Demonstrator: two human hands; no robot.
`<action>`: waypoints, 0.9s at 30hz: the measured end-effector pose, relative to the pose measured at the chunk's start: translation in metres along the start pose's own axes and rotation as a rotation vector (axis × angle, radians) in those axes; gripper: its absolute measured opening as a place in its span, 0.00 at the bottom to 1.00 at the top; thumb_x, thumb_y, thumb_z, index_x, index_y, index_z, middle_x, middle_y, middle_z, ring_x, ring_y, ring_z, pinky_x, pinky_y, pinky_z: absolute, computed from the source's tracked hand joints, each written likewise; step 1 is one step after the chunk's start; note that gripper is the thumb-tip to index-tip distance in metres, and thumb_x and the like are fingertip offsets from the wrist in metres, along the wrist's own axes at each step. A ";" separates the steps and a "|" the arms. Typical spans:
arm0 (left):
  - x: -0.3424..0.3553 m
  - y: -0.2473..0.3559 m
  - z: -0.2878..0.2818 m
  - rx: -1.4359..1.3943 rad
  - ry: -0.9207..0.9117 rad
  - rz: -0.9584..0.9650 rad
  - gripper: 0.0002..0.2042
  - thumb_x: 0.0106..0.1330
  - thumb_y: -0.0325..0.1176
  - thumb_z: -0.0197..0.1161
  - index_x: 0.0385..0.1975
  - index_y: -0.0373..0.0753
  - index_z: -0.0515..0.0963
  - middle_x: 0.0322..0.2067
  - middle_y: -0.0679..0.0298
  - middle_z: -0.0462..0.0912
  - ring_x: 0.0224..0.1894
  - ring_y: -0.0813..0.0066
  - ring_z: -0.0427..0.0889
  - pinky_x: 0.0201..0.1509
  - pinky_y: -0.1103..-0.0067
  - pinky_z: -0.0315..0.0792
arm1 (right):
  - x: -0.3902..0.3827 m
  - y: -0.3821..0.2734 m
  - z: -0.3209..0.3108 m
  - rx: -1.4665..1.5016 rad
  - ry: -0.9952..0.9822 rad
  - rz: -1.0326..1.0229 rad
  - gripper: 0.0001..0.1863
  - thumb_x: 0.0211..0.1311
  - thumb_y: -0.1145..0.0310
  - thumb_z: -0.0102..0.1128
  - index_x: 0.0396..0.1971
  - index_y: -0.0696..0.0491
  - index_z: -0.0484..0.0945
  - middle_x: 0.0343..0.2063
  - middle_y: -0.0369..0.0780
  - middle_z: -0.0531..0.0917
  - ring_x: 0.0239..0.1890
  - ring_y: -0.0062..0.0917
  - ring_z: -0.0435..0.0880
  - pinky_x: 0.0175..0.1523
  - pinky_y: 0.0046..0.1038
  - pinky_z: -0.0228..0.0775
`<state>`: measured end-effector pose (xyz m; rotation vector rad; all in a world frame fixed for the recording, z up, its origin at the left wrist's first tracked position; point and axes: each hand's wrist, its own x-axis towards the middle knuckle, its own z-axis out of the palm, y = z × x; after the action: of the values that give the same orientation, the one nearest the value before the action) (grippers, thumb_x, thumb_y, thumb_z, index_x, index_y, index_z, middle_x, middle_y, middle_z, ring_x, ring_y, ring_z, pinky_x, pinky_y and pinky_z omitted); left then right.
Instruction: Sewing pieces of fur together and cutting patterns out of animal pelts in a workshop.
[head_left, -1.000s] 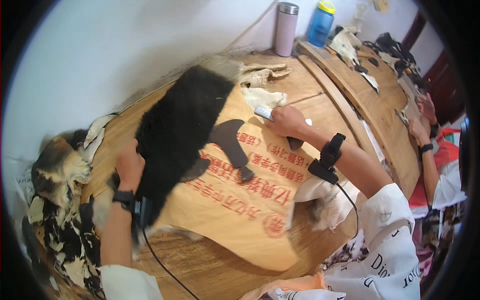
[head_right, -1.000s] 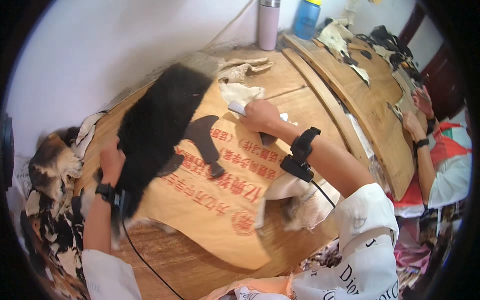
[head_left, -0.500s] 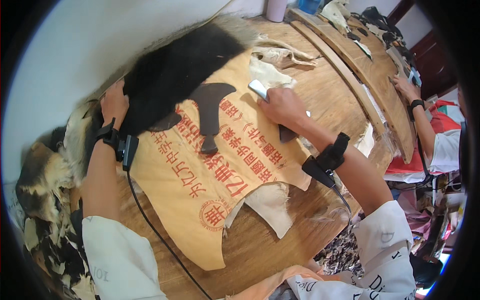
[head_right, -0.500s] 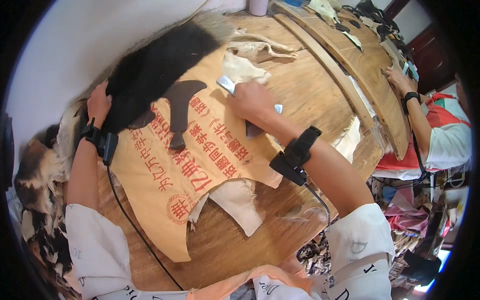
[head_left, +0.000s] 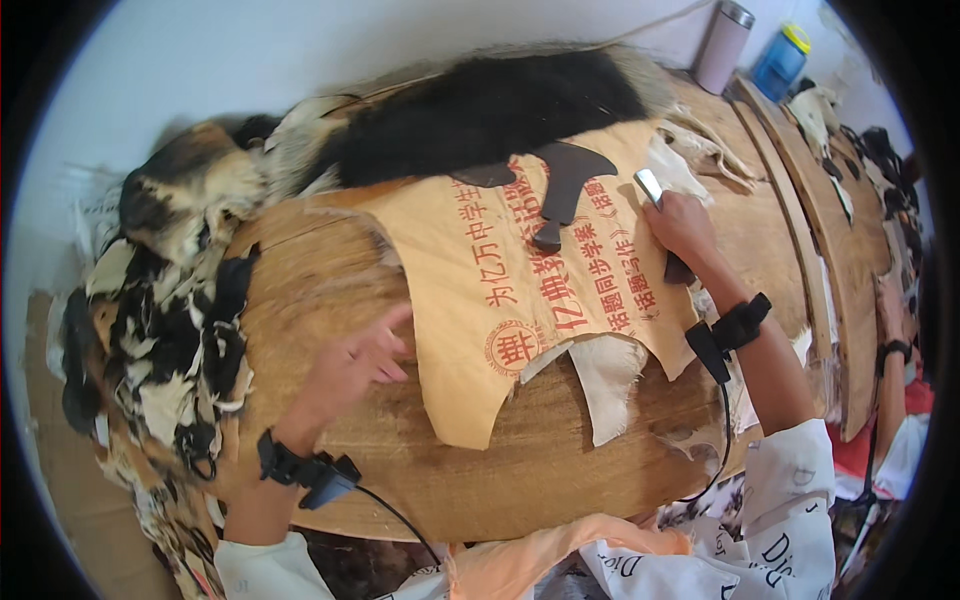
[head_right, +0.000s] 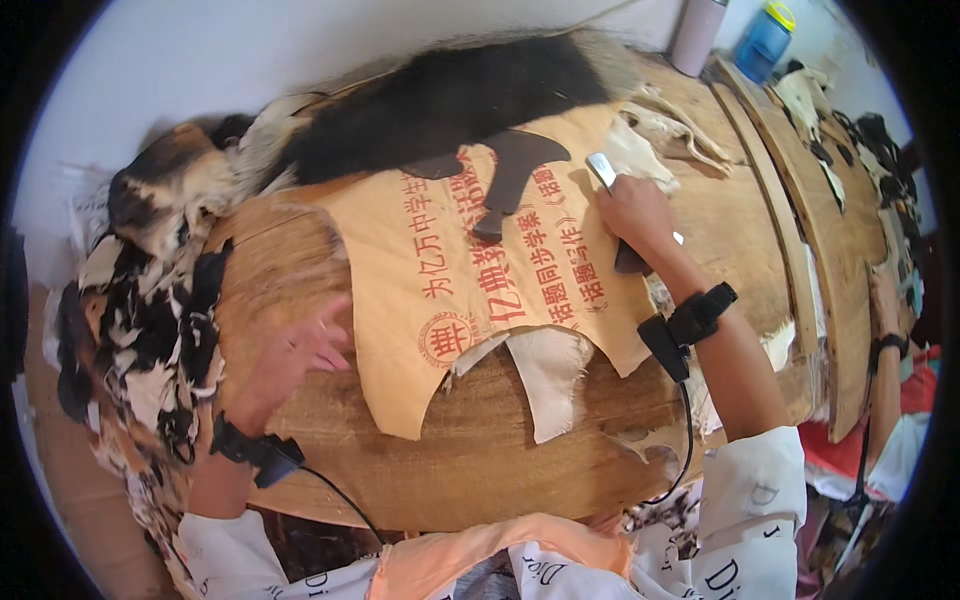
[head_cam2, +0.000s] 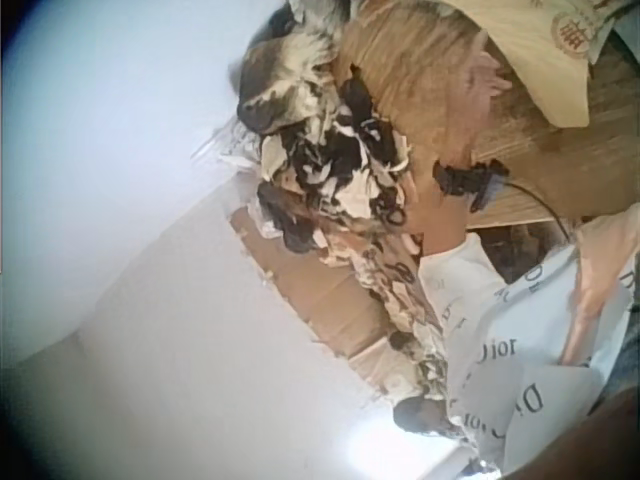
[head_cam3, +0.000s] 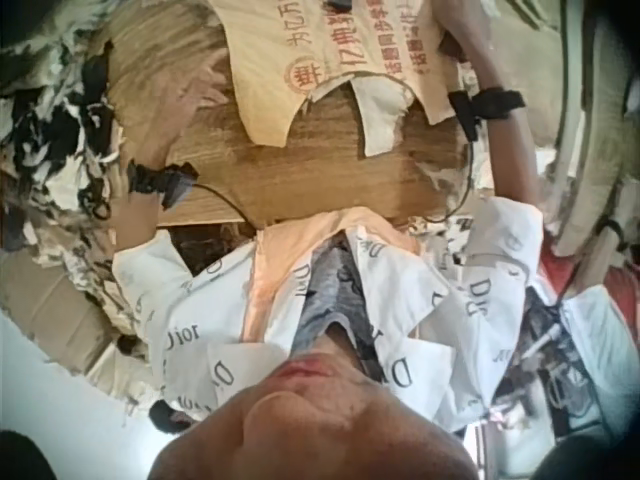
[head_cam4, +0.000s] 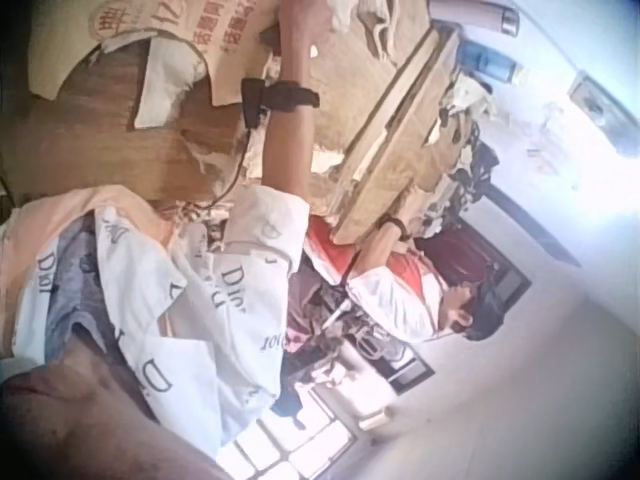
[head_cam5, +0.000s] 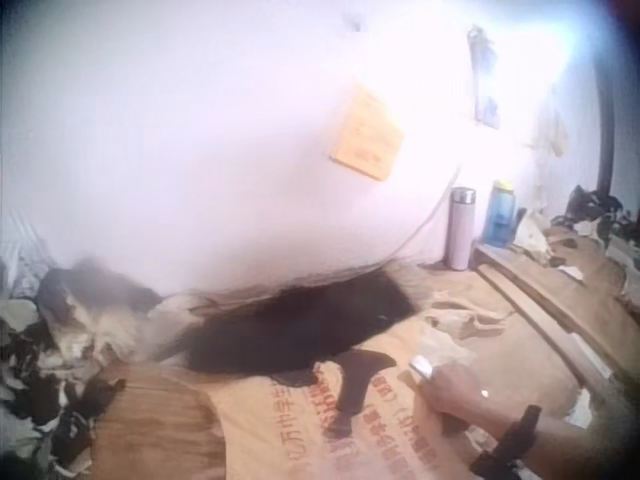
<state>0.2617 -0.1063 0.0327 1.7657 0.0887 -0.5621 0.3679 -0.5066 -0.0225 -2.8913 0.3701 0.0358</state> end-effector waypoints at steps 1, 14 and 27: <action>-0.012 -0.004 0.011 -0.003 0.030 0.001 0.13 0.65 0.35 0.51 0.39 0.32 0.78 0.39 0.63 0.81 0.26 0.81 0.77 0.30 0.86 0.71 | 0.001 0.001 0.000 0.004 -0.005 -0.026 0.19 0.53 0.58 0.49 0.29 0.61 0.79 0.29 0.53 0.80 0.33 0.45 0.80 0.41 0.41 0.71; -0.011 0.032 0.031 0.001 0.052 0.019 0.20 0.67 0.46 0.49 0.48 0.39 0.75 0.45 0.62 0.78 0.41 0.77 0.78 0.42 0.81 0.71 | 0.013 0.171 -0.063 -0.002 0.266 -0.088 0.18 0.48 0.56 0.60 0.31 0.55 0.78 0.23 0.50 0.78 0.29 0.44 0.78 0.34 0.39 0.67; 0.063 0.015 0.088 0.840 -0.091 0.614 0.29 0.66 0.51 0.44 0.65 0.45 0.52 0.65 0.59 0.53 0.65 0.57 0.51 0.66 0.61 0.44 | 0.016 0.271 -0.061 -0.149 0.310 0.069 0.20 0.49 0.55 0.60 0.41 0.49 0.78 0.28 0.52 0.78 0.37 0.46 0.77 0.42 0.42 0.67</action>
<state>0.2945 -0.2072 0.0058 2.4083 -0.8380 -0.2214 0.3145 -0.7802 -0.0232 -3.0313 0.5425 -0.3928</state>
